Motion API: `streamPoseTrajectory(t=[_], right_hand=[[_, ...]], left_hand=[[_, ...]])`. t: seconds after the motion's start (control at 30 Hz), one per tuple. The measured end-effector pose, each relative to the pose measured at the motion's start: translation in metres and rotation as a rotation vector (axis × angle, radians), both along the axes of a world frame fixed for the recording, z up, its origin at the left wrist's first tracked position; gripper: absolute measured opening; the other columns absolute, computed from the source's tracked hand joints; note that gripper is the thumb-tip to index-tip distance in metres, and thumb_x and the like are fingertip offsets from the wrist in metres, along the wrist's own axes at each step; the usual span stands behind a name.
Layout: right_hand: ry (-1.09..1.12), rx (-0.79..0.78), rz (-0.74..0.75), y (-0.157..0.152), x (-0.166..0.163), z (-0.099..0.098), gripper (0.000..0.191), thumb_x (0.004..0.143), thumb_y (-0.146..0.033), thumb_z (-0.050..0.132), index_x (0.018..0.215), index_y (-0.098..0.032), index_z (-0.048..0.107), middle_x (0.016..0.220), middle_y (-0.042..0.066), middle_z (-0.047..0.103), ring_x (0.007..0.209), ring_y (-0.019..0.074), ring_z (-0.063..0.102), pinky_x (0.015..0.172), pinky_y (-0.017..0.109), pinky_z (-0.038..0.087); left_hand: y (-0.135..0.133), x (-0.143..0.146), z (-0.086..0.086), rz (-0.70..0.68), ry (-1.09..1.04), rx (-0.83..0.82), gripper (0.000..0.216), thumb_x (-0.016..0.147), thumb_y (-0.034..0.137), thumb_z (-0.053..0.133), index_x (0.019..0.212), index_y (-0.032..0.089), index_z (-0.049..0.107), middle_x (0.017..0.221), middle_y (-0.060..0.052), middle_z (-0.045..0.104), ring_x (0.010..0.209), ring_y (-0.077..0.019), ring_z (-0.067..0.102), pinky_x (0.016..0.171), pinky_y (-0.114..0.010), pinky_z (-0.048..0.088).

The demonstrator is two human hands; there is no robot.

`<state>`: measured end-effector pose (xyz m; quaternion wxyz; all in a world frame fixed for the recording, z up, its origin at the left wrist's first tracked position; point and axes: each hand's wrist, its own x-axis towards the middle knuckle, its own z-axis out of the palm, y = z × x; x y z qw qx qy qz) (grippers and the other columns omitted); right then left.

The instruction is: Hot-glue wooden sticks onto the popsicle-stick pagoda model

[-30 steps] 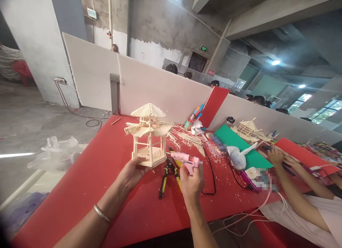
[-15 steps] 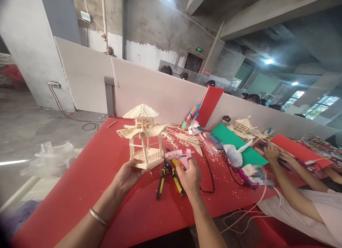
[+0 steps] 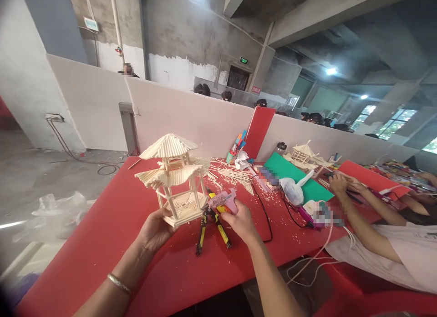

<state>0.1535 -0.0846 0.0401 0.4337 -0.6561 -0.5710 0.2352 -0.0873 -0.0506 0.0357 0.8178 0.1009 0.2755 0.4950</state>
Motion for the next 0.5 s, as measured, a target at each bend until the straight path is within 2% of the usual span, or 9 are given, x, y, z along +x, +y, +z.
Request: streamPoseTrajectory(t=[0.17,0.3,0.4,0.5], right_hand=[[0.061,0.026,0.009,-0.002,0.004,0.011,0.024,0.065,-0.037,0.066,0.079,-0.018,0.064,0.066,-0.002,0.062,0.058,0.0139,0.052,0.053,0.023,0.039],[0.052,0.06,-0.054,-0.009,0.006,0.009,0.029,0.068,-0.044,0.066,0.08,-0.018,0.062,0.064,-0.001,0.062,0.056,0.014,0.052,0.053,0.024,0.039],[-0.143,0.159,-0.21,-0.014,0.003,0.001,0.032,0.07,-0.05,0.066,0.076,-0.019,0.06,0.061,0.0,0.061,0.055,0.0153,0.053,0.053,0.025,0.039],[-0.466,0.399,-0.381,-0.019,-0.004,-0.005,0.028,0.077,-0.045,0.063,0.082,-0.018,0.064,0.072,0.006,0.066,0.065,0.0184,0.059,0.059,0.027,0.042]], left_hand=[[-0.002,-0.002,0.004,-0.041,0.014,-0.044,0.072,0.062,-0.005,0.045,0.132,0.008,0.047,0.086,-0.013,0.073,0.054,-0.021,0.068,0.036,-0.024,0.054],[-0.002,-0.001,0.006,-0.036,0.037,-0.056,0.068,0.063,-0.004,0.045,0.131,0.008,0.048,0.083,-0.012,0.073,0.053,-0.0197,0.067,0.037,-0.024,0.055],[-0.001,0.0,0.006,-0.004,0.085,-0.057,0.065,0.065,-0.004,0.044,0.129,0.006,0.049,0.077,-0.011,0.071,0.051,-0.0186,0.066,0.037,-0.023,0.054],[0.0,0.001,0.004,0.026,0.112,-0.041,0.06,0.067,-0.004,0.044,0.126,0.007,0.051,0.074,-0.01,0.07,0.051,-0.0176,0.065,0.038,-0.022,0.054]])
